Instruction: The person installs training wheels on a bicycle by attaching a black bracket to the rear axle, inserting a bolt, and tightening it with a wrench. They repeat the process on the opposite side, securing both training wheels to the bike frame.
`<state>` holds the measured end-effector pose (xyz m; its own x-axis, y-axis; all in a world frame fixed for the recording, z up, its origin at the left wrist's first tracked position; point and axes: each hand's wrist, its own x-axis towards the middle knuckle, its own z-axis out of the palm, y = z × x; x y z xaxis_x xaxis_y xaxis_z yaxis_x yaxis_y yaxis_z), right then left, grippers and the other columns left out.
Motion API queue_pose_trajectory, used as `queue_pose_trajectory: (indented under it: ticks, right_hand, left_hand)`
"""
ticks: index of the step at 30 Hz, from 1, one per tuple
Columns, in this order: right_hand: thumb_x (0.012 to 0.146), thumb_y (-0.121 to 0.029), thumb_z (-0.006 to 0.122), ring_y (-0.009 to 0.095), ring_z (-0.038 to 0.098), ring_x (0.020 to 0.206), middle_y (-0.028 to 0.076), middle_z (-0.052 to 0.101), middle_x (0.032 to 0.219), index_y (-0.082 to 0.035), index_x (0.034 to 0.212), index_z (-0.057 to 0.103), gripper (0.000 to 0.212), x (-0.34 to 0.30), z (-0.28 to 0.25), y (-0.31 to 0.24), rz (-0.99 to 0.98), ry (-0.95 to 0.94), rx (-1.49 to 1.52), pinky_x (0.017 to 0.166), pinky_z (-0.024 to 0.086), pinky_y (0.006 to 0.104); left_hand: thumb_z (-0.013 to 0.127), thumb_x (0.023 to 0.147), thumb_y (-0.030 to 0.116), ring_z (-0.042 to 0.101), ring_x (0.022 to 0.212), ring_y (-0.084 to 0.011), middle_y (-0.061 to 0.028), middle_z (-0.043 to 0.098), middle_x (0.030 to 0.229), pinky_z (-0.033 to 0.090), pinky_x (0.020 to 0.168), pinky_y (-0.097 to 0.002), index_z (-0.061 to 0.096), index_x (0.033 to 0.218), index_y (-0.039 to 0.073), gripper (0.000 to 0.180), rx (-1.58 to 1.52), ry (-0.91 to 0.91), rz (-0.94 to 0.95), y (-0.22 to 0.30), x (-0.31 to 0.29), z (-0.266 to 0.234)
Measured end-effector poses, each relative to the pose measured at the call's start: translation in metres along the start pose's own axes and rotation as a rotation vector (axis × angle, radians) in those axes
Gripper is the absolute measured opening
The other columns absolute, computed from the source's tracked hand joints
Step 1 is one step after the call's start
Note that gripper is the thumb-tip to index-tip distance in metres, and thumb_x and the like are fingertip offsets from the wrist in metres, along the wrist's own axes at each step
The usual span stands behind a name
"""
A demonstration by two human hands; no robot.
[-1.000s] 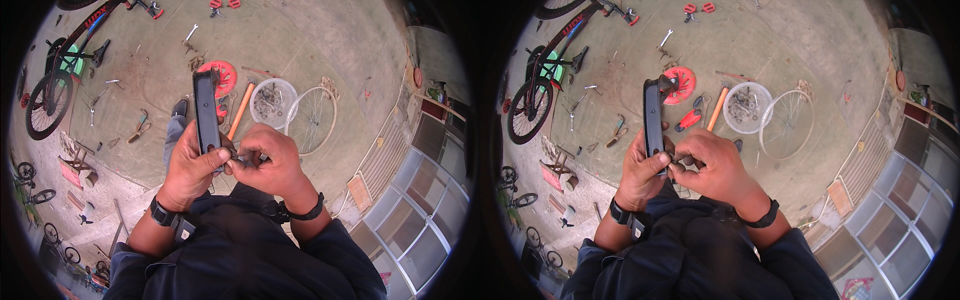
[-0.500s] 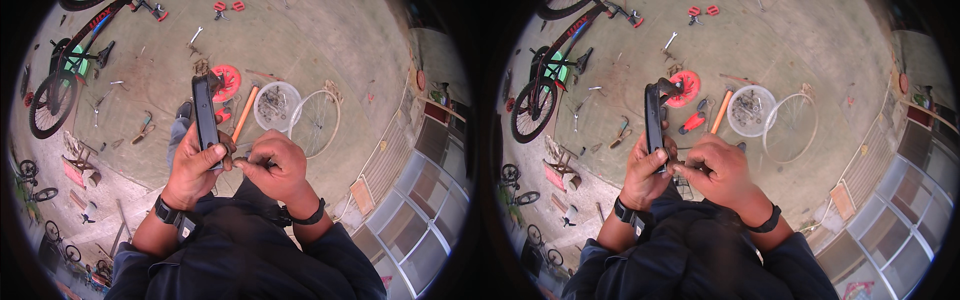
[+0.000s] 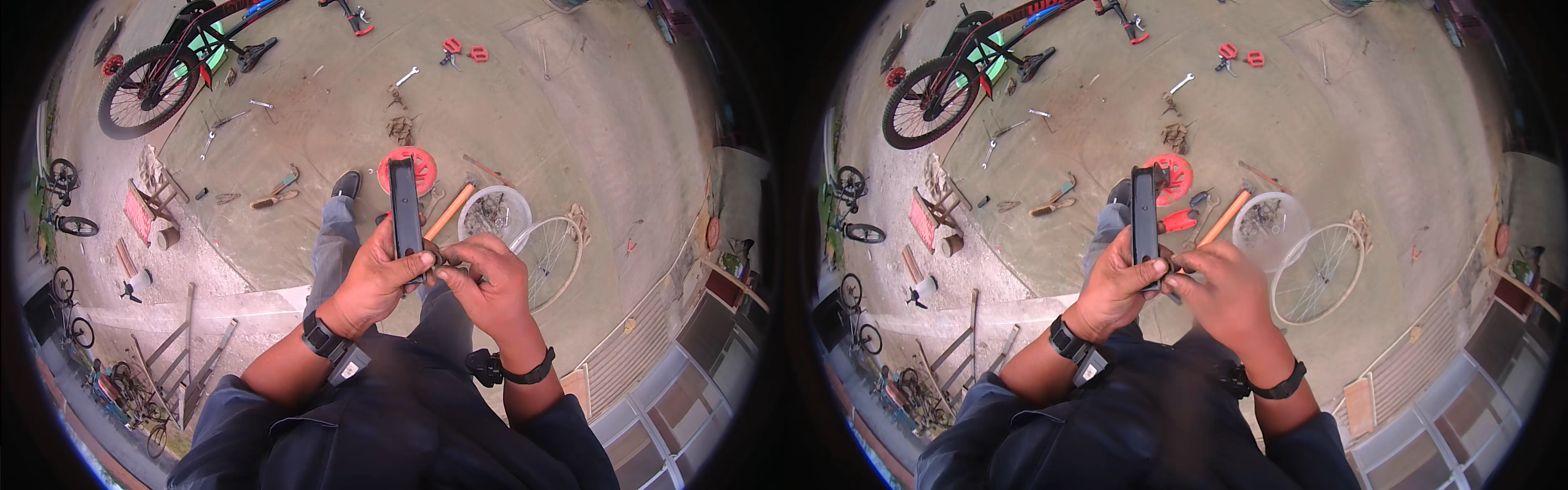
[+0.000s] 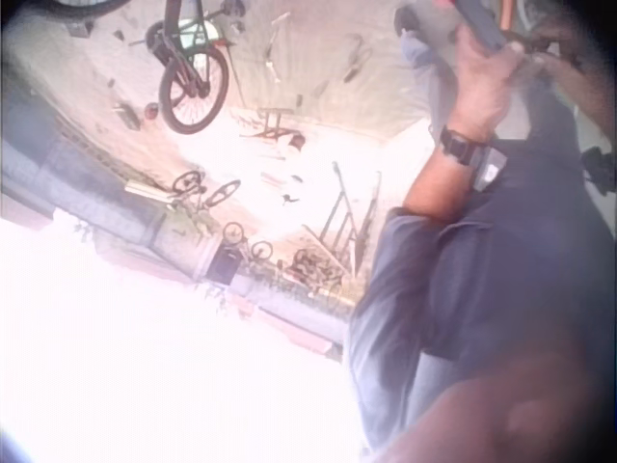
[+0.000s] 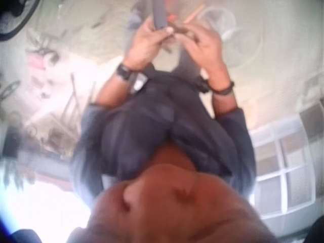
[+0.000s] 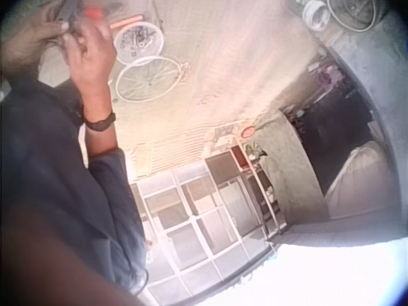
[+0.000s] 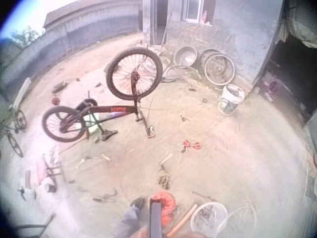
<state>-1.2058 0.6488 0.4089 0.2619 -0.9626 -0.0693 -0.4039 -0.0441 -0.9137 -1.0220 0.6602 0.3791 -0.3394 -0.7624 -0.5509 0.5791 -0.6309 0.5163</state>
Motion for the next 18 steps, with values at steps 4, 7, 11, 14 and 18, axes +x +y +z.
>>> queue_pose_trajectory:
  ticks: [4, 7, 11, 14, 18]
  right_hand:
    - [0.079, -0.002, 0.078, 0.007, 0.045, 0.052, 0.006, 0.065, 0.092, -0.001, 0.099, 0.07, 0.021, 0.03, 0.032, -0.016, 0.082, -0.058, -0.123, 0.05, 0.039, 0.0237]
    - [0.079, -0.002, 0.077, 0.007, 0.045, 0.052, 0.006, 0.065, 0.089, -0.001, 0.097, 0.069, 0.02, 0.078, 0.077, -0.041, 0.166, -0.123, -0.171, 0.051, 0.039, 0.0231]
    - [0.084, -0.002, 0.073, 0.007, 0.045, 0.054, 0.004, 0.064, 0.086, 0.001, 0.094, 0.066, 0.013, 0.157, 0.147, -0.083, 0.119, -0.235, -0.163, 0.054, 0.038, 0.0226]
    - [0.09, -0.003, 0.069, 0.007, 0.055, 0.067, 0.003, 0.064, 0.088, 0.002, 0.101, 0.063, 0.013, 0.209, 0.195, -0.12, 0.377, -0.387, -0.066, 0.061, 0.044, 0.0222]
    - [0.094, -0.003, 0.065, 0.012, 0.066, 0.093, 0.005, 0.067, 0.093, 0.001, 0.11, 0.059, 0.018, 0.262, 0.265, -0.159, 0.425, -0.489, 0.355, 0.077, 0.052, 0.0235]
  left_hand:
    - [0.068, 0.093, 0.007, 0.064, 0.075, -0.011, -0.0051, 0.067, 0.092, 0.041, 0.054, -0.0195, 0.044, 0.123, 0.007, 0.038, 0.013, 0.035, -0.003, 0.022, 0.0, -0.036]
    - [0.069, 0.093, 0.011, 0.065, 0.076, -0.0103, -0.0049, 0.067, 0.094, 0.043, 0.055, -0.0202, 0.045, 0.119, 0.007, 0.036, -0.008, 0.034, 0.009, 0.064, 0.001, -0.083]
    - [0.068, 0.094, 0.011, 0.066, 0.076, -0.0111, -0.0081, 0.068, 0.1, 0.044, 0.055, -0.0206, 0.043, 0.119, 0.004, 0.036, -0.109, 0.058, 0.062, 0.139, -0.008, -0.152]
    - [0.067, 0.091, 0.007, 0.06, 0.071, -0.0087, -0.0048, 0.065, 0.095, 0.044, 0.055, -0.0207, 0.047, 0.116, 0.005, 0.032, -0.175, 0.188, 0.11, 0.191, -0.029, -0.195]
    - [0.067, 0.091, 0.007, 0.061, 0.071, -0.0098, -0.0078, 0.067, 0.099, 0.045, 0.055, -0.0199, 0.048, 0.118, 0.005, 0.033, -0.185, 0.366, 0.172, 0.24, -0.07, -0.239]
